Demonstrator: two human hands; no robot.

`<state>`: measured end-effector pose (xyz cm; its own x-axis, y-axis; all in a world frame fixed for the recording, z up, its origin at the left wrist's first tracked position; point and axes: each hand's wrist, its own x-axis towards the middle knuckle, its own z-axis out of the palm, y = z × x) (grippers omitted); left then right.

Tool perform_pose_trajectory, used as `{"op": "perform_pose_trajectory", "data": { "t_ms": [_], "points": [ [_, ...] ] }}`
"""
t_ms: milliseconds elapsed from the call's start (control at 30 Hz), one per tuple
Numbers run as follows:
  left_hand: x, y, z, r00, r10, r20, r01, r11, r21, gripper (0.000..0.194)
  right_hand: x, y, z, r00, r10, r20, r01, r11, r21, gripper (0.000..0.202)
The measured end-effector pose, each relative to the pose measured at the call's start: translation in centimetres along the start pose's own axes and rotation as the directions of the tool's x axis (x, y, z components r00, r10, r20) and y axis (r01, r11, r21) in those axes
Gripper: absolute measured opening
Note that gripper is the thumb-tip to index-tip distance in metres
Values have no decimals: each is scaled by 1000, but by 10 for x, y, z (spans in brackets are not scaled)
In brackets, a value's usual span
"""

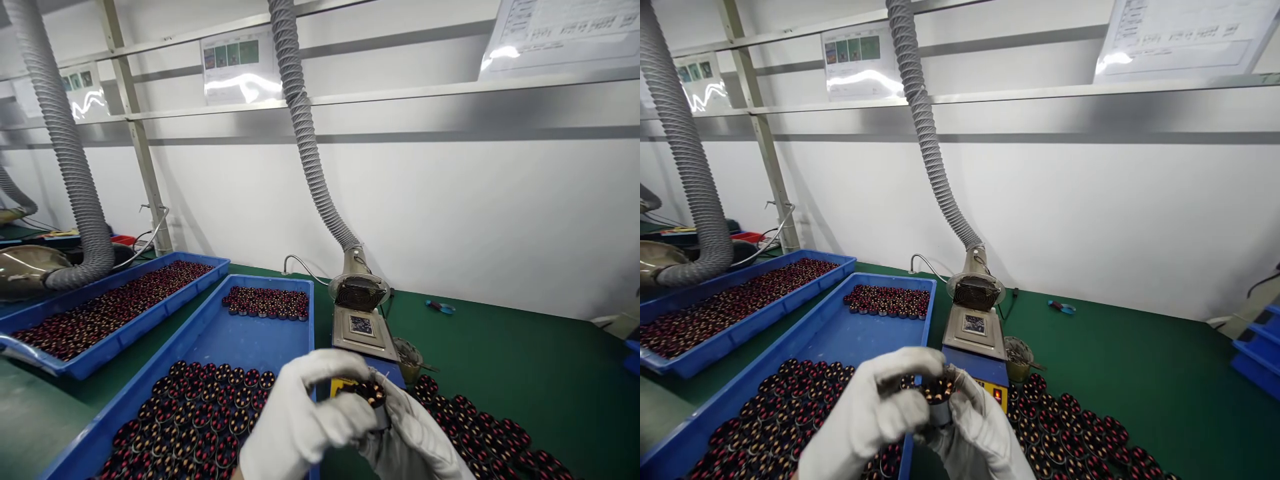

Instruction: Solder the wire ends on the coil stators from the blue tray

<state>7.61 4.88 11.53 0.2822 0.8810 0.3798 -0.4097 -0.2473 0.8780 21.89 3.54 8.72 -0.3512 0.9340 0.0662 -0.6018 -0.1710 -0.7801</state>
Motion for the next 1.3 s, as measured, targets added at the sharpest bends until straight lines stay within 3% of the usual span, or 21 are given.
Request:
{"op": "perform_pose_trajectory", "data": {
  "t_ms": [67, 200, 267, 333, 400, 500, 567, 667, 733, 867, 967, 1067, 1167, 1300],
  "points": [
    [0, -1, 5, 996, 92, 24, -91, 996, -15, 27, 4, 3, -7, 999, -40, -19, 39, 998, -53, 33],
    [3, -2, 4, 964, 225, -146, -242, 963, -117, 30, 2, 8, -8, 991, -109, -82, 99, 989, -113, 36],
    [2, 1, -1, 974, 168, -153, -195, 964, -183, 31, -2, 9, -4, 992, -91, -85, 83, 992, -95, 34],
    [0, 5, -4, 995, 46, -88, -64, 974, -216, 32, -4, 9, 0, 995, -69, -68, 65, 996, -61, 33],
    [-3, 8, -3, 999, -47, -7, 46, 993, -112, 31, -3, 10, 2, 995, -78, -67, 75, 996, -47, 33],
    [-2, 8, 3, 997, 67, -35, -64, 995, 81, 22, -1, 9, 3, 990, -106, -98, 105, 994, -17, 32],
    [0, 6, 4, 985, 139, -102, -134, 990, 52, 21, -2, 8, 4, 990, -89, -109, 94, 995, 42, 31],
    [2, 6, -2, 967, 127, -221, -139, 990, -36, 24, -8, 4, 8, 998, 13, -54, -4, 986, 166, 37],
    [0, 7, -8, 955, 147, -259, -141, 989, 44, 27, -12, 2, 12, 999, 44, -24, -38, 979, 202, 39],
    [-6, 11, -7, 989, 150, 11, -141, 899, 414, 46, -14, 0, 16, 997, -50, -58, 56, 993, 106, 35],
    [-7, 10, 0, 969, 205, 140, -247, 842, 480, 54, -12, 0, 14, 995, -70, -67, 74, 996, 54, 31],
    [-3, 7, 2, 961, 235, 145, -274, 877, 394, 33, -10, 0, 15, 997, -53, -58, 54, 998, 21, 28],
    [2, 0, 0, 984, 171, 52, -177, 970, 167, 12, -11, 1, 19, 999, -19, -31, 20, 1000, 15, 34],
    [6, -4, -8, 984, 114, -139, -135, 979, -156, 19, -15, -2, 24, 997, 58, 46, -62, 994, 95, 36]
  ]
}}
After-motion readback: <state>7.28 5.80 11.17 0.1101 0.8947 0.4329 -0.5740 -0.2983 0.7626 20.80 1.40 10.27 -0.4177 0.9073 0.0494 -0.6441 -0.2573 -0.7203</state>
